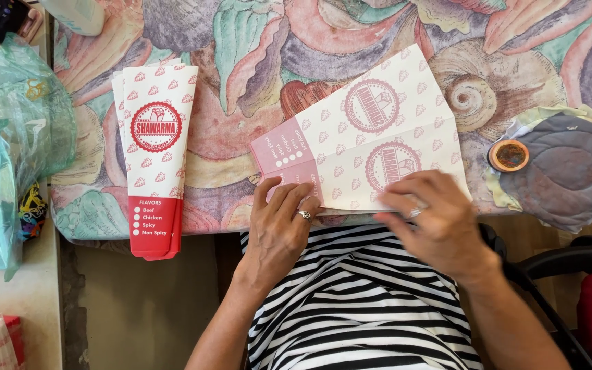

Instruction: Folding and taping paper shawarma sleeves to assemble food packaging.

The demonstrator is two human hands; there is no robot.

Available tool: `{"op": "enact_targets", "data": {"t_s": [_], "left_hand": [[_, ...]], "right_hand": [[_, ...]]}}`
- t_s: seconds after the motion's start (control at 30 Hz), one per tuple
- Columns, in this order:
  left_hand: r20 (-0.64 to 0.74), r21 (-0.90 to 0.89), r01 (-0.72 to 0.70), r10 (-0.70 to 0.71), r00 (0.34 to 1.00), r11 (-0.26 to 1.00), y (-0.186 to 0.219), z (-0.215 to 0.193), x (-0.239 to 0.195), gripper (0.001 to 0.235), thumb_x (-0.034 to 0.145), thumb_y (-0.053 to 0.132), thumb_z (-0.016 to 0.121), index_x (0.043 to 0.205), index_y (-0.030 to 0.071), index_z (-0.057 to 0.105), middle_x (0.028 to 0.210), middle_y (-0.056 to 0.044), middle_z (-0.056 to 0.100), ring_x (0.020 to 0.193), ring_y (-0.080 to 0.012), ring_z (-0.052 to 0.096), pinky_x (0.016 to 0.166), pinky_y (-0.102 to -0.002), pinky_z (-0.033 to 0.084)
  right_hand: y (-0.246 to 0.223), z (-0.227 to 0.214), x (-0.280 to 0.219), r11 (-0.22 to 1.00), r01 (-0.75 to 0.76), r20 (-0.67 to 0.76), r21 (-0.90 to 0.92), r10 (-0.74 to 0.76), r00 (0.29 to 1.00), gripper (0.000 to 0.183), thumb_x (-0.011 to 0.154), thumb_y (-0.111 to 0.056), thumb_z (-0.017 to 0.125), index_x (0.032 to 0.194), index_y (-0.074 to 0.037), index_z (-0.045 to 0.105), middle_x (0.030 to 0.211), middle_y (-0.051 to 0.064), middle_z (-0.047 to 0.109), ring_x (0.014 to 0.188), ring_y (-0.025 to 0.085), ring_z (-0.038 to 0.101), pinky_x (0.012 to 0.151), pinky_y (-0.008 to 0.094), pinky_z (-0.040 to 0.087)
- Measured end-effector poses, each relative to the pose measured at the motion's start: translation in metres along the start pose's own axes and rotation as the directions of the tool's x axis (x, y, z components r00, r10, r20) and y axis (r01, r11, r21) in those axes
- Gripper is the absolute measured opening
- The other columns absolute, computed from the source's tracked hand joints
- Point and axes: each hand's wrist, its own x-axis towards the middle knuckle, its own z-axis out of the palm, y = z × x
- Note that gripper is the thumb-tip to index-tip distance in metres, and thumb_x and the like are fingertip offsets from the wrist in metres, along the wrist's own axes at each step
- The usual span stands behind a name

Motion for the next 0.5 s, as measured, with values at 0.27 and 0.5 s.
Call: {"op": "enact_targets", "data": {"t_s": [0.27,0.5], "left_hand": [[-0.120,-0.031,0.045,-0.049,0.992,0.998,0.000,0.011,-0.002,0.011,0.096,0.015,0.072,0.089,0.009,0.065,0.096,-0.011,0.069,0.090,-0.0277,0.069,0.097,-0.050,0.049],[-0.124,-0.218,0.118,-0.148,0.981,0.969,-0.023,0.003,-0.025,0.014,0.092,0.019,0.077,0.092,0.008,0.069,0.105,-0.011,0.069,0.098,-0.0327,0.063,0.093,-0.049,0.050]], "right_hand": [[-0.042,0.036,0.032,0.997,0.015,-0.153,0.076,-0.003,0.988,0.002,0.090,-0.010,0.078,0.091,-0.011,0.076,0.090,0.003,0.068,0.082,0.024,0.062,0.076,0.037,0.053],[-0.043,0.036,0.031,0.996,0.007,-0.169,0.094,0.009,0.986,0.007,0.093,-0.010,0.075,0.087,-0.013,0.076,0.091,0.001,0.070,0.084,0.021,0.061,0.076,0.035,0.050]]}}
